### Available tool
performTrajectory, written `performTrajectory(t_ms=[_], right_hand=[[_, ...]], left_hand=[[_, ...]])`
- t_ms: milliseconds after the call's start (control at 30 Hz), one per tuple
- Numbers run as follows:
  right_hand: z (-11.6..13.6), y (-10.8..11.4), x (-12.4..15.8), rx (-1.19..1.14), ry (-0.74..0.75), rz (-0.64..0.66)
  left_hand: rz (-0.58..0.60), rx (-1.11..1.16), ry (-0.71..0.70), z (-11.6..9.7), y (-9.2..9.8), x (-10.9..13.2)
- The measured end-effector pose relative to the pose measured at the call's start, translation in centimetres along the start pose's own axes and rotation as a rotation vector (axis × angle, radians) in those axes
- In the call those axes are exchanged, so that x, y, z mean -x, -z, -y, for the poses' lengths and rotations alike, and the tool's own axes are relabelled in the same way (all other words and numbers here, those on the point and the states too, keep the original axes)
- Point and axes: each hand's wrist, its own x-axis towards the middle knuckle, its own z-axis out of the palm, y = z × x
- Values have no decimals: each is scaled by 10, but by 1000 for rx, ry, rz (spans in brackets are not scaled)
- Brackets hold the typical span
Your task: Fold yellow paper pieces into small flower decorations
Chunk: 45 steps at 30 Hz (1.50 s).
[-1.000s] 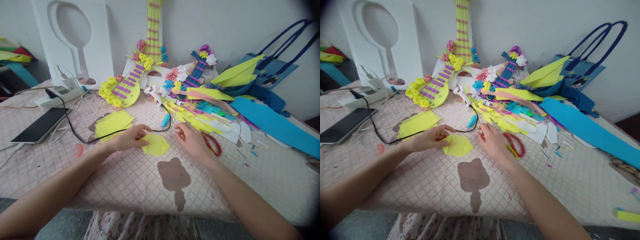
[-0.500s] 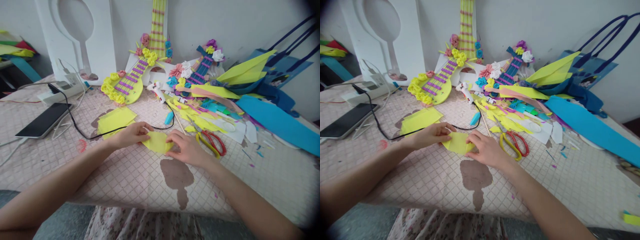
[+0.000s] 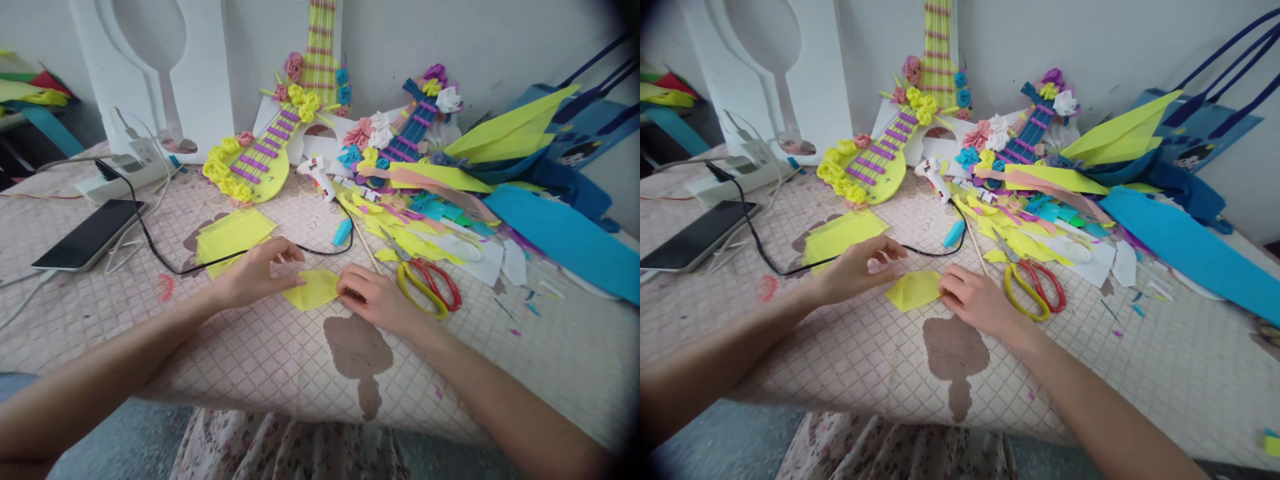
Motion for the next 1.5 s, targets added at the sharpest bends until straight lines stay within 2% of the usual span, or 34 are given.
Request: performTrajectory(t_ms=[100, 133, 267, 433, 500, 667, 800, 1267, 1500], right_hand=[[-2, -3, 0, -77, -8, -7], [-3, -3, 0, -95, -9, -13], [-4, -5, 2, -144, -22, -29], [-1, -3, 7, -168, -27, -27], [0, -2, 9, -182, -42, -28], [1, 0, 9, -213, -74, 12], [2, -1, 10, -263, -119, -12], [11, -1, 8, -301, -263, -7], [14, -3, 9, -327, -285, -1]], left_hand=[[74, -139, -149, -3, -2, 16], [66, -184, -189, -5, -5, 22], [52, -289, -221, -8, -17, 38], [66, -359, -318, -9, -24, 41], [70, -345, -307, -9, -24, 41], [61, -225, -179, -7, -24, 40], [42, -140, -126, -7, -23, 38], [35, -98, -62, -10, -23, 36], [35, -123, -68, -13, -22, 35]])
